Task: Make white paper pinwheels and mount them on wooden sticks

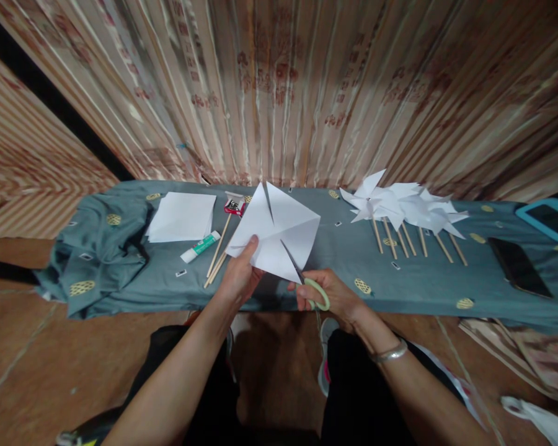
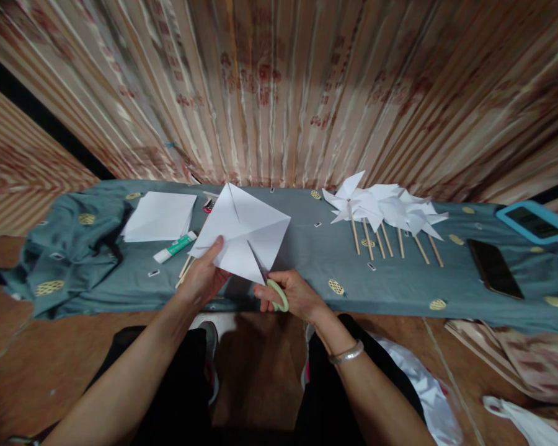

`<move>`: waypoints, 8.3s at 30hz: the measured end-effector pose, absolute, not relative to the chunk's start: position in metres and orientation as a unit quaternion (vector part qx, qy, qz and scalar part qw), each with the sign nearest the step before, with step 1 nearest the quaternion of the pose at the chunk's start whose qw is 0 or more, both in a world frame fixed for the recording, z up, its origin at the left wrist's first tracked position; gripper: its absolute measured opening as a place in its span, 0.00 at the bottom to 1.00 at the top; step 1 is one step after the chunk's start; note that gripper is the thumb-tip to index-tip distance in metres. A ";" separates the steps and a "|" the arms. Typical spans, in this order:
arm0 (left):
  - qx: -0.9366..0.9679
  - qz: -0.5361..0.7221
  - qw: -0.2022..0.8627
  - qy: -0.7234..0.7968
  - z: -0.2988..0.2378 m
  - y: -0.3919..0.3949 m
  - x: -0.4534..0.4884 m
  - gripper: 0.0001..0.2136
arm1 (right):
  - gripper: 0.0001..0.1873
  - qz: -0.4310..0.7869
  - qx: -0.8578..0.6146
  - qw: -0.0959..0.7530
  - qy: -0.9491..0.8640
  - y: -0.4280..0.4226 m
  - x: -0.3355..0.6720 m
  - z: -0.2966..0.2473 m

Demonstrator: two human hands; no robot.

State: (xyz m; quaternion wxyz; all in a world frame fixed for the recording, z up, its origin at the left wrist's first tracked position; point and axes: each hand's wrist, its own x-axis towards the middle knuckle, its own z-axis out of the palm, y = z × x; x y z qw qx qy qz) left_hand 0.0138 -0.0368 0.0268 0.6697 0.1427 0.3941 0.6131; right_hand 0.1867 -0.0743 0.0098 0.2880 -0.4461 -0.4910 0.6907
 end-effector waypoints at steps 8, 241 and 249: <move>0.137 0.614 0.666 0.401 0.027 -0.037 0.014 0.15 | 0.26 0.688 -0.441 0.282 -0.503 -0.077 0.189 0.005; 0.121 0.598 0.651 0.453 0.027 -0.037 0.008 0.17 | 0.27 0.695 -0.484 0.238 -0.475 -0.052 0.183 0.001; 0.130 0.597 0.657 0.440 0.024 -0.037 0.010 0.17 | 0.25 0.705 -0.469 0.250 -0.470 -0.054 0.185 -0.007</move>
